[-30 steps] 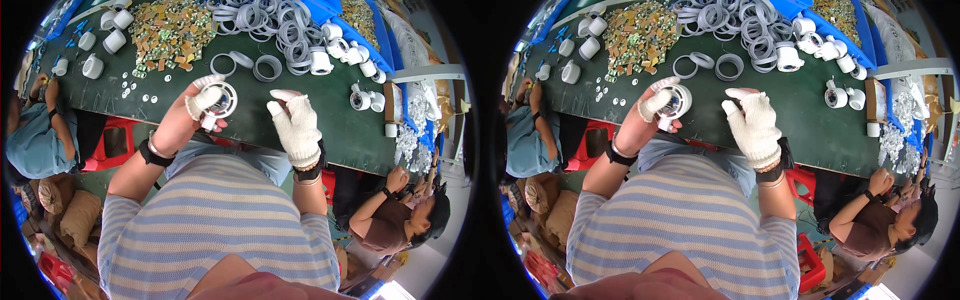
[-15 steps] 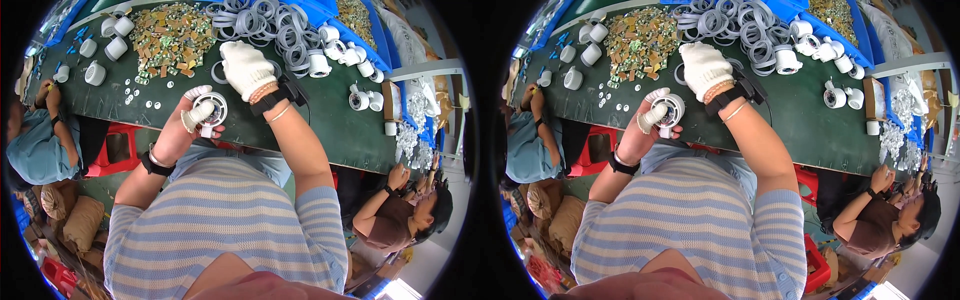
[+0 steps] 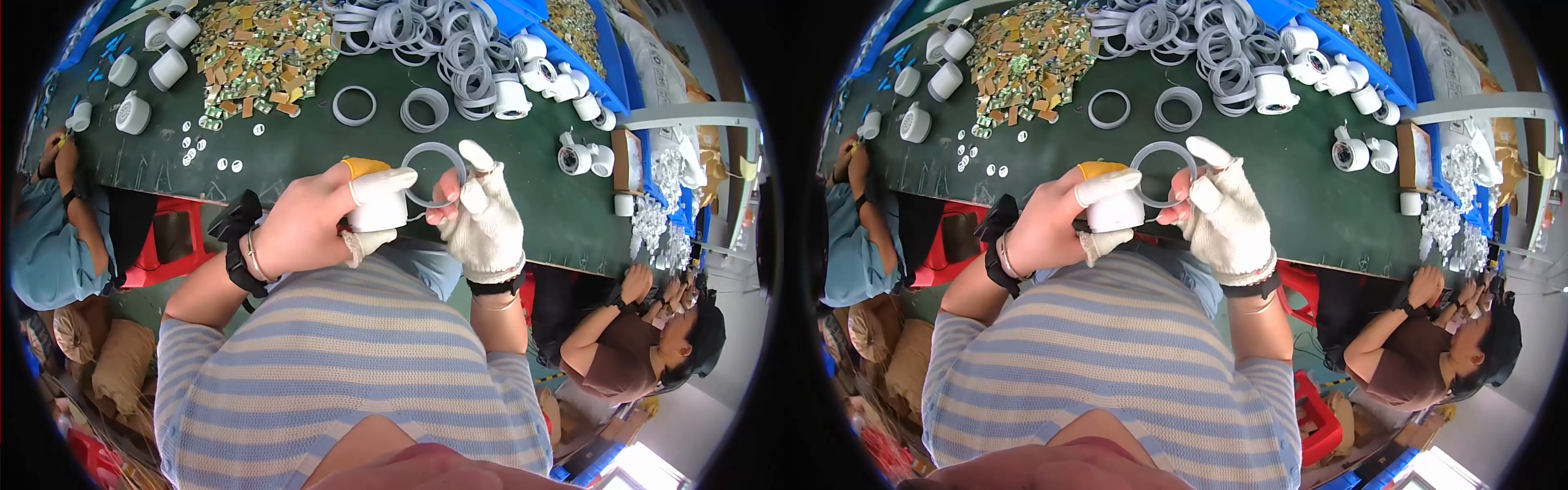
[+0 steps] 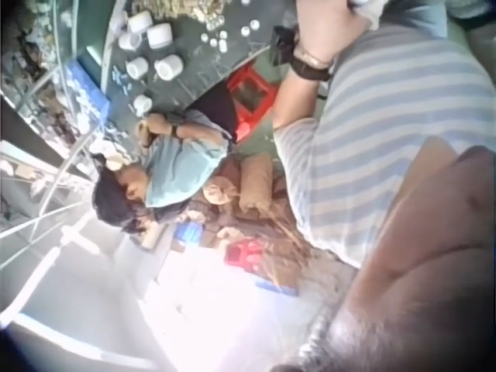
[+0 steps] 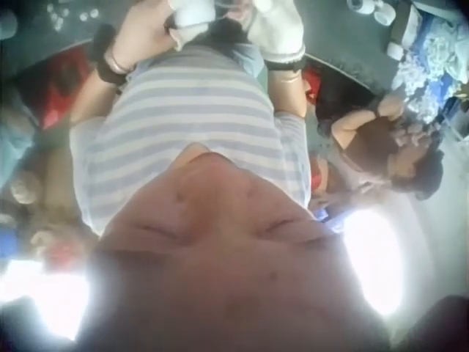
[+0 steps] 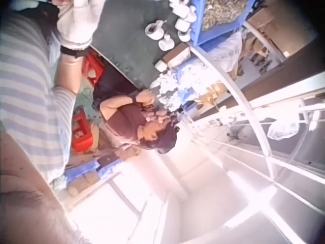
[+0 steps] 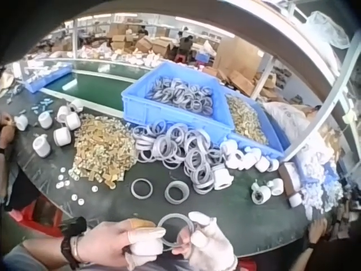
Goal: The person picks up a circuit board and a camera housing, fits the board into the housing, and then presses a rubber ring onto the assembly, repeating the process for several units.
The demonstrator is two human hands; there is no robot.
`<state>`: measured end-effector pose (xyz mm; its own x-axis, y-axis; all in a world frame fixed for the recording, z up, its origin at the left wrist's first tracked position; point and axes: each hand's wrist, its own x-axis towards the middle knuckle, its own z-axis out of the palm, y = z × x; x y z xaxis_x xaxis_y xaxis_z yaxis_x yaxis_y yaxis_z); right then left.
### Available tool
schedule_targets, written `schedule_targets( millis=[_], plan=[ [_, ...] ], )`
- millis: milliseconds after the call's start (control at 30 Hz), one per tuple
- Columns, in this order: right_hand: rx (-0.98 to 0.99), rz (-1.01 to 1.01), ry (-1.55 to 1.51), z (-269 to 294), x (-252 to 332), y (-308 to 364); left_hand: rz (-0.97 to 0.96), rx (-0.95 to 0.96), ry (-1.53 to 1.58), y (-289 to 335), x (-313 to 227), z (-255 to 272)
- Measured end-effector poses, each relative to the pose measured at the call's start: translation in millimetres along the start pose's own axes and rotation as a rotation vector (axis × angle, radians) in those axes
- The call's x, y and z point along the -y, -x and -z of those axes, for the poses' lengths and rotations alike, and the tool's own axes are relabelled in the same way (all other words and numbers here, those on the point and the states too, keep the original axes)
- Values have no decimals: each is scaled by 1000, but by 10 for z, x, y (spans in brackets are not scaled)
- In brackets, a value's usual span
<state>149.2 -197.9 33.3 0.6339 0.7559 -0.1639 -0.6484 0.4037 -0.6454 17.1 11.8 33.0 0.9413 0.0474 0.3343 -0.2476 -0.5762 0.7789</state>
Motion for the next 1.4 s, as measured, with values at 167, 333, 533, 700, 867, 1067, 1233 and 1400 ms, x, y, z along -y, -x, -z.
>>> schedule_targets(
  millis=[167,333,533,700,867,1067,1233,1400],
  plan=[
    [147,268,859,-35,229,144,-60,159,-164,-73,133,75],
    [358,449,1262,22,370,110,339,115,993,-14,202,-135],
    [96,3,660,-280,233,288,451,74,1475,33,198,-162],
    [103,56,843,-272,200,231,504,109,1288,35,82,-160],
    [140,56,906,-278,216,228,515,105,1207,81,50,-177],
    [188,64,943,-255,182,233,494,96,1161,116,45,-213],
    [116,22,883,-273,184,237,488,95,1151,130,53,-222],
    [98,41,992,-218,153,228,511,47,1167,133,53,-251]
  ],
)
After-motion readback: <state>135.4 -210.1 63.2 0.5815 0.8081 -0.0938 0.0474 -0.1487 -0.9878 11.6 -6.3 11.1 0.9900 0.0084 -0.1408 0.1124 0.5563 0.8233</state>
